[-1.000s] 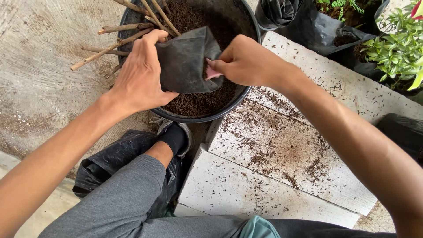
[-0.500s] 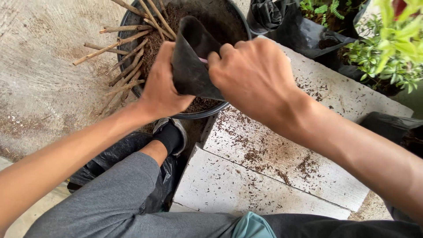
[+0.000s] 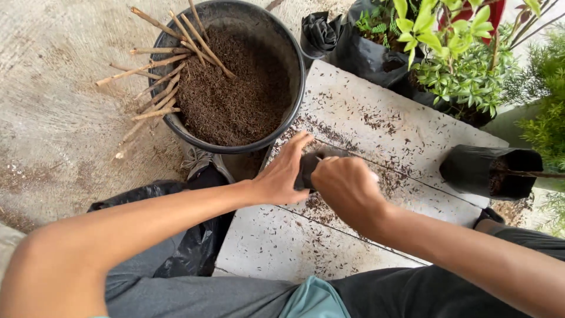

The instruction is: Filling a planting bag with soil and planting a wooden cutting

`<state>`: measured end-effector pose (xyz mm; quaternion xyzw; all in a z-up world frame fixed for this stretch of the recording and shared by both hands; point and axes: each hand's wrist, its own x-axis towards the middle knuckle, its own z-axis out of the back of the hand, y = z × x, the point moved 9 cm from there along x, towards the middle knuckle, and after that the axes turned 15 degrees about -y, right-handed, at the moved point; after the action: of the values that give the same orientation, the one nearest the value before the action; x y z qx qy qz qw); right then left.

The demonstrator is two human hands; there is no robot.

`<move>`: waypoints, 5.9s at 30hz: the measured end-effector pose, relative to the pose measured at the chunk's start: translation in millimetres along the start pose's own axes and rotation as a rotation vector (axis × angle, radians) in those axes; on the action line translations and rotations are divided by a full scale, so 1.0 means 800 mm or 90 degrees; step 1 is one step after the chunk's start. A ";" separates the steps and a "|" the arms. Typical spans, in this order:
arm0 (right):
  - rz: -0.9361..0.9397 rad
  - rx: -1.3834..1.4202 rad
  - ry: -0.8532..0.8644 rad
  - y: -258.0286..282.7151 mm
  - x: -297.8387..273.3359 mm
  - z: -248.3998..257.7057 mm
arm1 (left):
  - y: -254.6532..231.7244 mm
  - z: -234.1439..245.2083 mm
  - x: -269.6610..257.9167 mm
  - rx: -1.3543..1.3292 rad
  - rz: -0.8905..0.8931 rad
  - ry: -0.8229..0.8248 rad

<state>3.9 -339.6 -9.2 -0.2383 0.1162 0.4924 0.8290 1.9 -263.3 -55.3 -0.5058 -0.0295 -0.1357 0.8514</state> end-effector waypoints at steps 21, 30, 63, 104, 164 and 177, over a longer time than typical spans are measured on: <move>-0.091 0.078 0.031 -0.131 0.050 0.117 | 0.103 0.178 -0.128 0.207 0.762 0.261; -0.015 0.296 -0.387 -0.111 0.277 -0.005 | 0.132 0.151 -0.116 -0.335 0.894 -0.072; -0.057 0.540 0.126 -0.043 0.257 0.012 | 0.178 0.128 -0.126 -0.446 0.698 -0.169; -0.214 0.670 0.027 -0.198 -0.123 -0.068 | -0.143 -0.066 -0.010 0.723 -0.401 0.483; -0.006 0.076 0.091 -0.079 -0.088 -0.050 | -0.110 -0.068 -0.044 0.590 -0.543 0.418; -0.039 0.131 0.127 -0.073 -0.078 -0.053 | -0.093 -0.059 -0.057 0.602 -0.566 0.429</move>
<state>25.9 -432.2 -2.3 -0.2034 0.2404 0.4262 0.8481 -65.7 -328.9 -23.1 0.0447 -0.0235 -0.5895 0.8062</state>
